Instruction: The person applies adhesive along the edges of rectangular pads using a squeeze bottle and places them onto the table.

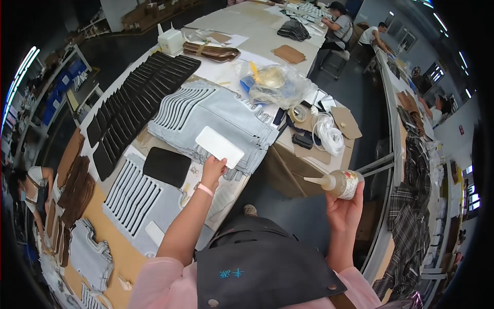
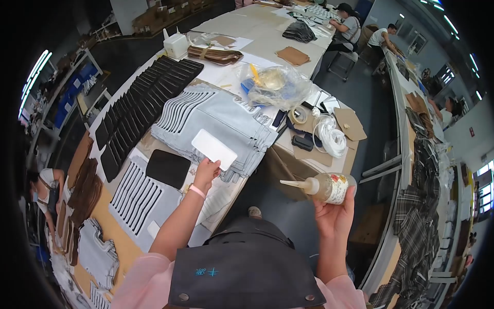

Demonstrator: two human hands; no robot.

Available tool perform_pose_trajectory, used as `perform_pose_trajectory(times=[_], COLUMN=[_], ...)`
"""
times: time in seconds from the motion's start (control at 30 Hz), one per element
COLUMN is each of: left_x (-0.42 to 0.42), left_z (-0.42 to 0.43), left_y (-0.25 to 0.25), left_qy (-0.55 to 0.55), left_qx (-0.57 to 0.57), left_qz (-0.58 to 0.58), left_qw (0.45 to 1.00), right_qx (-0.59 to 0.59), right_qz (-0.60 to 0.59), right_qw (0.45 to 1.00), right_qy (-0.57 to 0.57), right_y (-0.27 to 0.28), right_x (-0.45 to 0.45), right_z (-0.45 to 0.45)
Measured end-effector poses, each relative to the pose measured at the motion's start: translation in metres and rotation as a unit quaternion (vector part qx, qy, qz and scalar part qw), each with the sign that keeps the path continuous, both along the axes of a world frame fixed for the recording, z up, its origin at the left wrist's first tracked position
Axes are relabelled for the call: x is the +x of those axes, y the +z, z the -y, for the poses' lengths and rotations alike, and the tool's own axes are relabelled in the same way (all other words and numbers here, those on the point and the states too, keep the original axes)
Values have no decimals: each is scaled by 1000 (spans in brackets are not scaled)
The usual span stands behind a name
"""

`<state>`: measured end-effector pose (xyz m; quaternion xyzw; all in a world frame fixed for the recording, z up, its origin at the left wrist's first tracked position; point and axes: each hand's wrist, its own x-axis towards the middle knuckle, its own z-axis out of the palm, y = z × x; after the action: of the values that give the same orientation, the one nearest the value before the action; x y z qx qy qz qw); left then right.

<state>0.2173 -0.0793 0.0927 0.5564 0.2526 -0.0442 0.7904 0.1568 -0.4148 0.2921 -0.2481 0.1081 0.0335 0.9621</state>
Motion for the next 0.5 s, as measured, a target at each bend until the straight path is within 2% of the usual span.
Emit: perform_pose_trajectory(times=[0.1,0.2,0.27,0.33,0.4,0.5], left_x=[21,3,-30,-86,-145,-216], left_z=[12,7,-36,-75,-106,-113], left_y=[-26,-42,-79,-61,-37,-11], left_qy=[-50,-25,-33,-45,-117,-210], left_qx=[-20,236,327,431,543,612], left_qz=[-128,-130,-37,-17,-87,-265], left_qw=[990,963,944,901,827,715], right_qx=[1,-12,-9,-17,-5,3], right_qz=[-5,2,8,4,-2,-17], right_qw=[1000,1000,1000,1000,999,996], right_qy=[-20,-21,-8,13,38,89], right_y=[-5,-9,-16,-19,-21,-24], right_x=[8,13,18,20,20,18], right_z=[17,23,24,16,4,-15])
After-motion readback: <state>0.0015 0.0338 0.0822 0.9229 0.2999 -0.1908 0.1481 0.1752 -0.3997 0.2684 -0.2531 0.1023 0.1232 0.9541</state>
